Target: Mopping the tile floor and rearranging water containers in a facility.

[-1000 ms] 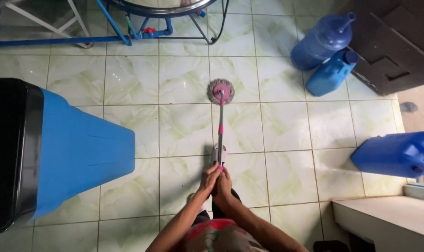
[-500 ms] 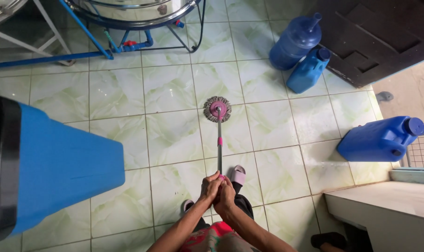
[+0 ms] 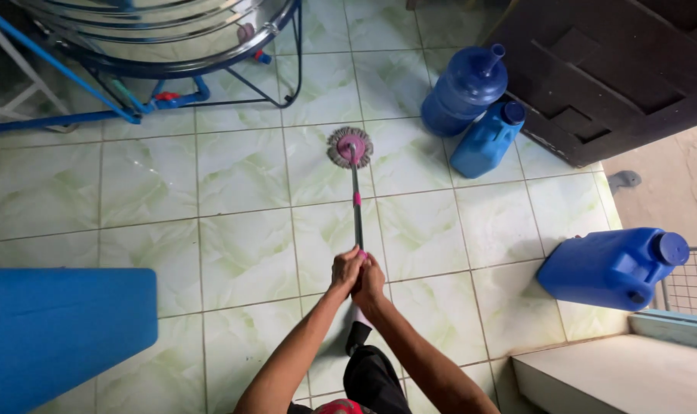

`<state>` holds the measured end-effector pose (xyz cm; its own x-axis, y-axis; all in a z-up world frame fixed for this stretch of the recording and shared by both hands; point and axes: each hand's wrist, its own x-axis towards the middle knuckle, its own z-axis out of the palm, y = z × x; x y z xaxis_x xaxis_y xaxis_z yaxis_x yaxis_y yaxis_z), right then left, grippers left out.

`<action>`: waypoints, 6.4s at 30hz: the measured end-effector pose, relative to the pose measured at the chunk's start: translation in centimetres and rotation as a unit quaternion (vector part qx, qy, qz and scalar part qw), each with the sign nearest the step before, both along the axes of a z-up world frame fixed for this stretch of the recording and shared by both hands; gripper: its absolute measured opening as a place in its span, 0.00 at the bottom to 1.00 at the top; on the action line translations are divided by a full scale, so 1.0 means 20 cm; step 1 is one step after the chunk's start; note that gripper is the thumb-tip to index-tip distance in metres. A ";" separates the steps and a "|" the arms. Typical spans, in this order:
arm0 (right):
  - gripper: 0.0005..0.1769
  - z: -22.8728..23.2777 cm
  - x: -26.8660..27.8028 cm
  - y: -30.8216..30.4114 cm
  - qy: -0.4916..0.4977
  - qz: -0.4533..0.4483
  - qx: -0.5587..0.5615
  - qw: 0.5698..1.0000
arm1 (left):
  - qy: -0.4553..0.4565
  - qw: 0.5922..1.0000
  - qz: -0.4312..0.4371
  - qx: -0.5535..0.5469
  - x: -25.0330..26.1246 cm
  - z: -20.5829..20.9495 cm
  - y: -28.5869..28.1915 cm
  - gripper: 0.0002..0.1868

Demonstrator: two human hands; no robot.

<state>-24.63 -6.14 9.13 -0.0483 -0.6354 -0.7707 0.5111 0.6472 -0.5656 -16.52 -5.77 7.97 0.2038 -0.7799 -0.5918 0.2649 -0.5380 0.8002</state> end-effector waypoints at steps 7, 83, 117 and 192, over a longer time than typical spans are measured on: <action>0.25 0.05 -0.29 -0.56 -0.017 0.040 -0.013 0.999 | -0.077 0.996 0.013 0.030 -0.31 0.03 -0.55 0.29; 0.25 -0.24 -0.21 -1.04 0.097 0.175 -0.008 0.980 | -0.039 0.991 0.089 0.095 -0.29 -0.32 -0.96 0.22; 0.16 -0.72 0.16 1.30 0.235 0.150 0.071 0.958 | 0.104 0.959 -0.134 0.226 0.37 0.51 1.59 0.26; 0.25 -0.39 0.06 1.27 0.302 0.168 0.157 0.925 | 0.204 0.953 0.075 0.211 0.10 0.29 1.68 0.20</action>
<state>-23.36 19.36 1.41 -0.3702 -0.4424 -0.8168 -0.0970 0.8929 -0.4397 -14.46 27.82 13.81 -0.0199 -0.4351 -0.9001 0.6069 -0.7208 0.3350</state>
